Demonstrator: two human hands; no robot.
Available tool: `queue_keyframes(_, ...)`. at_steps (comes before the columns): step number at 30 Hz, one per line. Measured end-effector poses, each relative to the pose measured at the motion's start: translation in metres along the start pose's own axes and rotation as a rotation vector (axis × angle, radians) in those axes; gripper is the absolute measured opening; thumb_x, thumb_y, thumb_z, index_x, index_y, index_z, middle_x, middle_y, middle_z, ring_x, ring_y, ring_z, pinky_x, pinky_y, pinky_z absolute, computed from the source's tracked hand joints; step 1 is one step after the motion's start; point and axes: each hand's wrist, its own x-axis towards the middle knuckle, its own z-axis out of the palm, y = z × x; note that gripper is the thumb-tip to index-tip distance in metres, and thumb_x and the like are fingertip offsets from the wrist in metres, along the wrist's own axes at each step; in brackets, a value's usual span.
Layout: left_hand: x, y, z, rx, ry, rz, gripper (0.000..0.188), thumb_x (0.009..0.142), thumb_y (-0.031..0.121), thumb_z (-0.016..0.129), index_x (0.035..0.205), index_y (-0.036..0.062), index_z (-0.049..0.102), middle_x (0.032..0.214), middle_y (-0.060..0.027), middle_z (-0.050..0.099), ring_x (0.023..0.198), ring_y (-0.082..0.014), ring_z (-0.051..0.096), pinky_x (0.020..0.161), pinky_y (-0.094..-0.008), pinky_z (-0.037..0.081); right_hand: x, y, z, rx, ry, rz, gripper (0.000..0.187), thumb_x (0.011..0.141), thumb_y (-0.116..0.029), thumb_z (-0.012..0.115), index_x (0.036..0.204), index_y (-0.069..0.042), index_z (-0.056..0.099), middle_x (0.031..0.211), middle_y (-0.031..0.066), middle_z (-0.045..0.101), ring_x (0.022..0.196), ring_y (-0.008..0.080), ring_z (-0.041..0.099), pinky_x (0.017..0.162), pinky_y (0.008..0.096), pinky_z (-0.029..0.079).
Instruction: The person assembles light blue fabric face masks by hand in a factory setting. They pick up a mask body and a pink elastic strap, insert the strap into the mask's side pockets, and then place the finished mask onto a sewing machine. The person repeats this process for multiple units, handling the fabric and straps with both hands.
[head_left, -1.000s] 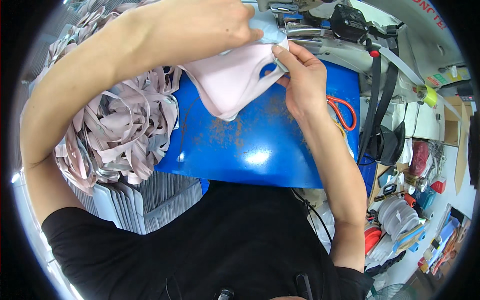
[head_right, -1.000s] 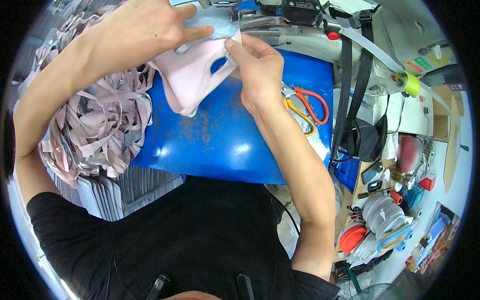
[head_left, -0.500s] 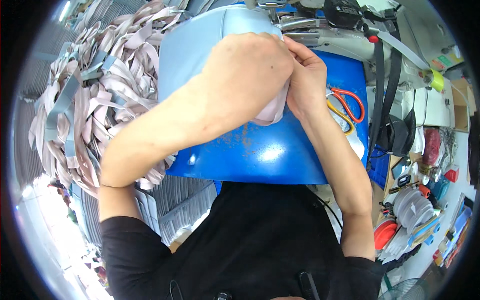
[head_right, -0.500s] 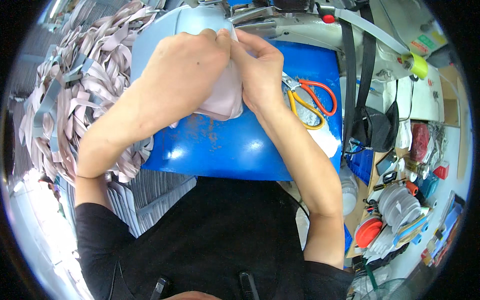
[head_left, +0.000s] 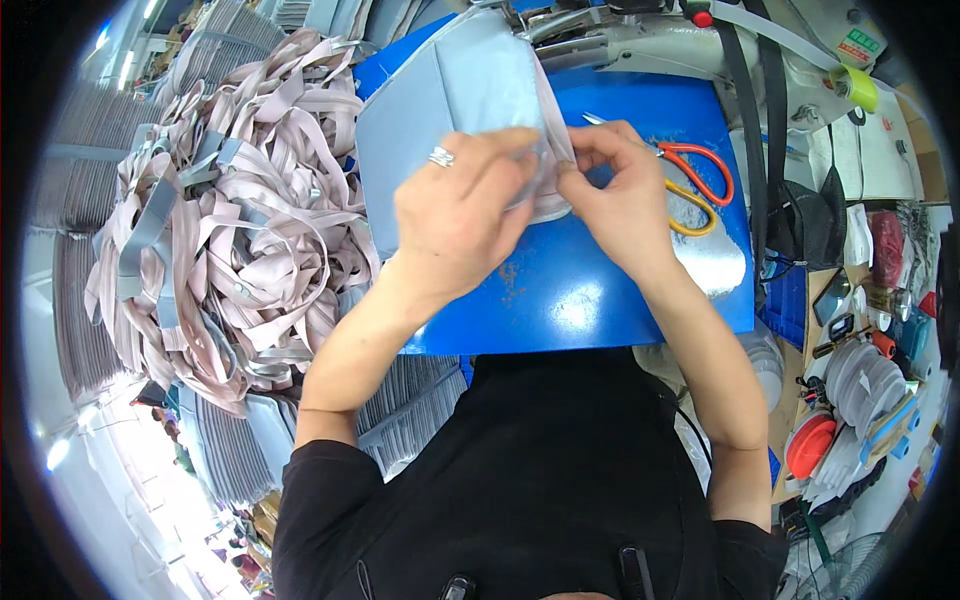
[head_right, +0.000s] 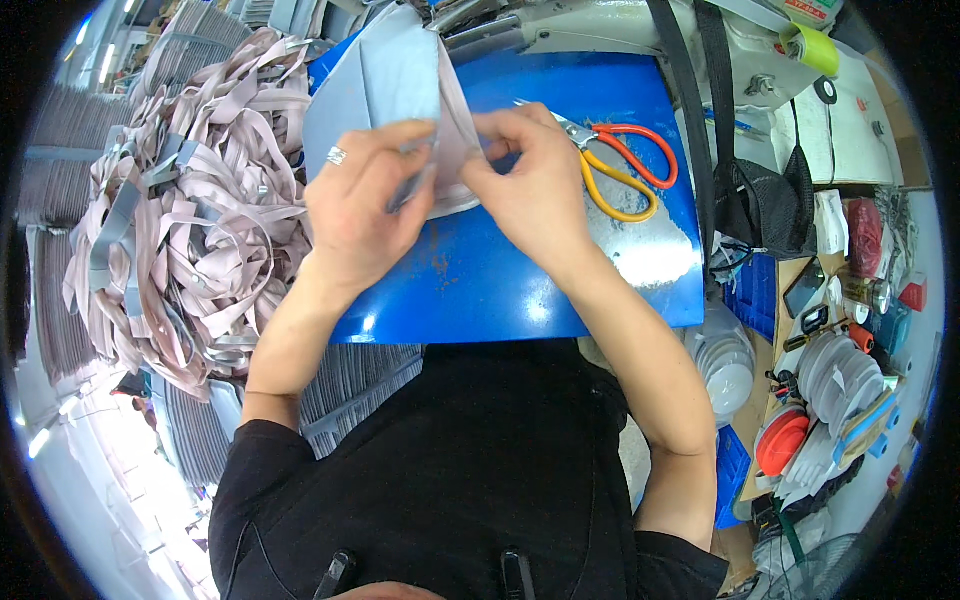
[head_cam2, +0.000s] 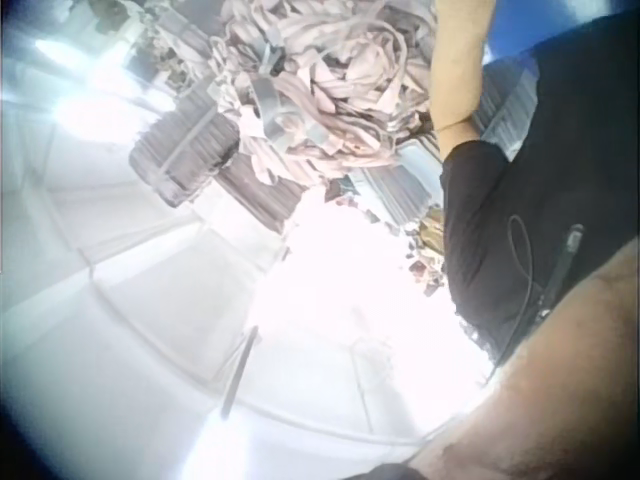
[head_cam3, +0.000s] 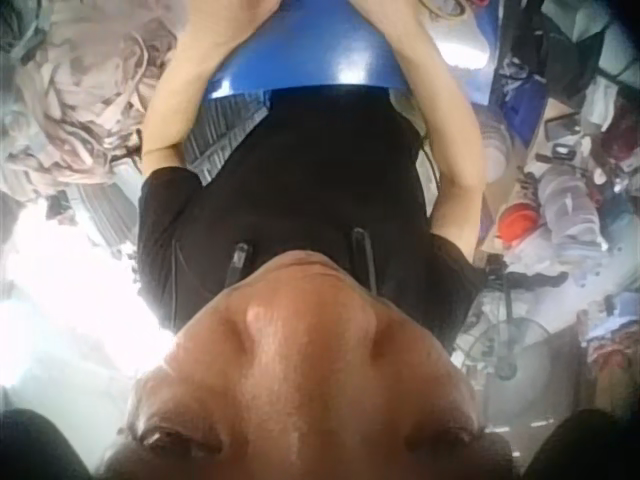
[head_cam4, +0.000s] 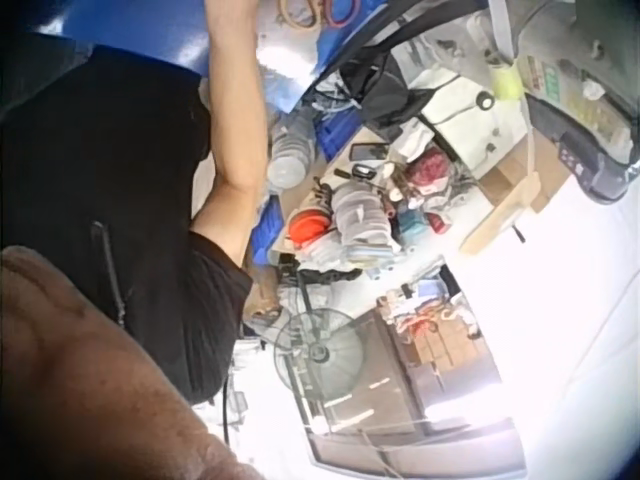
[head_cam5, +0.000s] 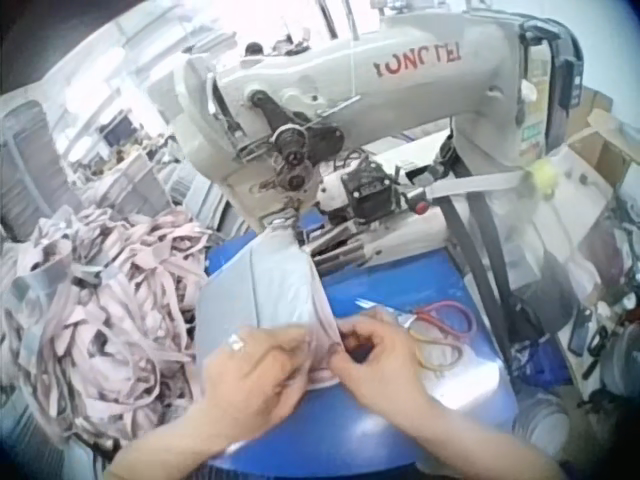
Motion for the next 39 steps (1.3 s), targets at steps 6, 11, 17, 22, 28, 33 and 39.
queue_keyframes(6, 0.007, -0.004, 0.023, -0.038, 0.132, 0.165, 0.017, 0.068, 0.003, 0.075, 0.083, 0.0027, 0.068, 0.100, -0.0068, 0.073, 0.073, -0.0188, 0.065, 0.058, -0.0290, 0.054, -0.012, -0.019, 0.001, 0.587, -0.035, 0.383, 0.019, 0.094, -0.003, 0.067, 0.110, 0.003, 0.075, 0.088, 0.0038, 0.070, 0.072, 0.0064, 0.065, 0.058, 0.0219, 0.058)
queue_keyframes(11, 0.022, -0.024, 0.017, -0.020, 0.078, 0.189, 0.020, 0.068, 0.004, 0.074, 0.087, 0.0022, 0.069, 0.099, -0.0062, 0.072, 0.070, -0.0183, 0.063, 0.056, -0.0288, 0.052, 0.013, -0.014, 0.013, 0.678, -0.057, 0.374, 0.019, 0.100, -0.007, 0.065, 0.115, 0.002, 0.073, 0.094, 0.0044, 0.071, 0.081, 0.0081, 0.068, 0.065, 0.0240, 0.062)
queue_keyframes(17, 0.040, -0.054, 0.021, -0.030, 0.034, 0.116, 0.018, 0.076, -0.003, 0.077, 0.092, 0.0028, 0.071, 0.099, -0.0058, 0.077, 0.070, -0.0219, 0.067, 0.060, -0.0319, 0.054, 0.054, -0.012, 0.034, 0.800, 0.010, 0.342, 0.020, 0.095, -0.007, 0.070, 0.113, 0.002, 0.075, 0.081, -0.0022, 0.063, 0.073, 0.0043, 0.062, 0.065, 0.0261, 0.062)
queue_keyframes(22, 0.054, -0.072, 0.028, -0.096, 0.055, 0.069, 0.019, 0.076, -0.003, 0.076, 0.093, 0.0038, 0.071, 0.104, -0.0054, 0.078, 0.075, -0.0232, 0.070, 0.062, -0.0327, 0.055, 0.072, -0.015, 0.045, 0.752, 0.186, 0.394, 0.021, 0.089, -0.011, 0.079, 0.106, 0.003, 0.076, 0.086, 0.0018, 0.070, 0.078, 0.0078, 0.064, 0.066, 0.0267, 0.056)
queue_keyframes(28, -0.018, -0.035, 0.041, -0.203, 0.124, -0.026, 0.041, 0.081, 0.003, 0.079, 0.120, 0.0006, 0.067, 0.125, -0.0166, 0.071, 0.107, -0.0341, 0.070, 0.093, -0.0378, 0.056, 0.077, -0.019, 0.060, 0.738, 0.347, 0.352, 0.023, 0.083, -0.014, 0.084, 0.093, 0.006, 0.077, 0.086, 0.0074, 0.075, 0.076, 0.0121, 0.066, 0.071, 0.0262, 0.050)
queue_keyframes(33, -0.023, -0.052, 0.036, -0.107, -0.079, -0.535, 0.062, 0.081, 0.005, 0.082, 0.139, 0.0014, 0.060, 0.122, -0.0185, 0.070, 0.111, -0.0378, 0.067, 0.098, -0.0421, 0.052, 0.078, -0.017, 0.058, 0.677, 0.314, 0.308, 0.019, 0.085, -0.012, 0.081, 0.095, 0.002, 0.074, 0.077, 0.0021, 0.068, 0.063, 0.0075, 0.060, 0.052, 0.0220, 0.043)
queue_keyframes(39, 0.010, -0.035, 0.006, -0.005, -0.249, -0.123, 0.035, 0.074, -0.005, 0.068, 0.109, 0.0001, 0.071, 0.088, -0.0171, 0.066, 0.080, -0.0366, 0.068, 0.071, -0.0435, 0.056, 0.075, -0.014, 0.056, 0.398, 0.267, 0.306, 0.025, 0.080, -0.015, 0.080, 0.097, 0.002, 0.072, 0.087, 0.0081, 0.072, 0.074, 0.0152, 0.066, 0.064, 0.0313, 0.053)
